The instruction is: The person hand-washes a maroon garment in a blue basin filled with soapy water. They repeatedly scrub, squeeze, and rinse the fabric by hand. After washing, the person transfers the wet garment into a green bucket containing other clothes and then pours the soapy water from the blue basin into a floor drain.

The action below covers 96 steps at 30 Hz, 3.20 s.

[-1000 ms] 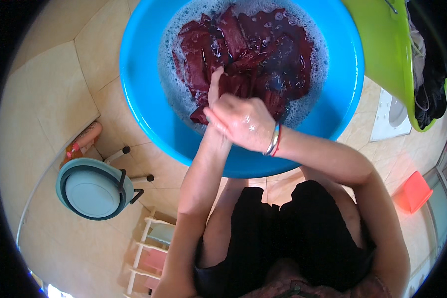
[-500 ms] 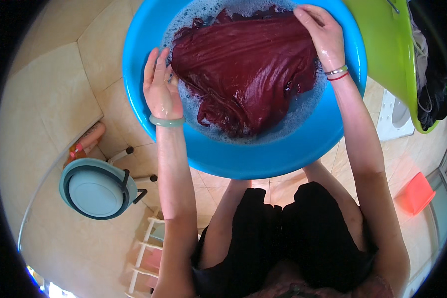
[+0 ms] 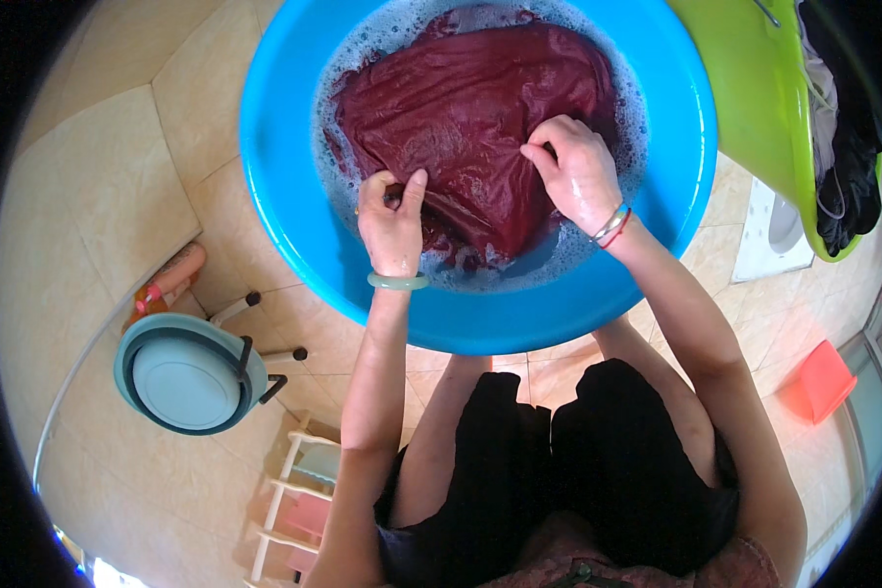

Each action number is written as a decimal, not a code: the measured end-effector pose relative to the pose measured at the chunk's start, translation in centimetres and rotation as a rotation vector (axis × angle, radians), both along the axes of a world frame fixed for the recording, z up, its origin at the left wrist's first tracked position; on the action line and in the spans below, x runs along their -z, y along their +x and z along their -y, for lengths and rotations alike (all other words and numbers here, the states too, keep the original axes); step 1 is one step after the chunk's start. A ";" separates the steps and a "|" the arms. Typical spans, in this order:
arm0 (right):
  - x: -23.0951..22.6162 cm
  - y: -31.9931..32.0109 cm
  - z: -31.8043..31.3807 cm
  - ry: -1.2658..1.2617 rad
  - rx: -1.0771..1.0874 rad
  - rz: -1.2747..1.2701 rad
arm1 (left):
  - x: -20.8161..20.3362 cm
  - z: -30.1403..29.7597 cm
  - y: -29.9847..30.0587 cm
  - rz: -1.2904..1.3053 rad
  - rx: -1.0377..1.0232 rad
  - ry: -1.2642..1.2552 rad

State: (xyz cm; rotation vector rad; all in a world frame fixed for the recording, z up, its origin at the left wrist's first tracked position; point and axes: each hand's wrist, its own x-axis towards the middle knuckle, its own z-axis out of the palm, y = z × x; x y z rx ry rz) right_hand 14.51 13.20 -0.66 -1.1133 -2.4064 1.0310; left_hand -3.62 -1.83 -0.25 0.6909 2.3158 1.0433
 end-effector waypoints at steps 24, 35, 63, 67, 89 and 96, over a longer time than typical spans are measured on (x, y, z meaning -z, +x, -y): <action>-2.1 0.4 -3.1 0.171 -0.062 -0.183 | -9.0 -4.8 -2.8 0.375 -0.161 0.661; -8.2 -6.1 3.8 0.148 -0.408 -0.403 | -6.4 -5.7 2.8 1.030 -0.009 0.628; -2.7 -6.6 1.2 0.077 -0.040 -0.200 | -2.9 -5.5 5.9 1.004 -0.565 0.246; -7.0 -6.3 5.9 0.120 -0.215 -0.394 | -1.1 -4.6 3.9 0.909 -0.186 0.327; -0.5 -4.6 -1.3 -0.135 0.111 -0.190 | -8.7 -6.0 5.9 1.177 -0.631 0.268; -6.5 1.0 -2.1 -1.771 0.551 -0.925 | -7.1 1.7 3.5 0.833 -0.532 0.126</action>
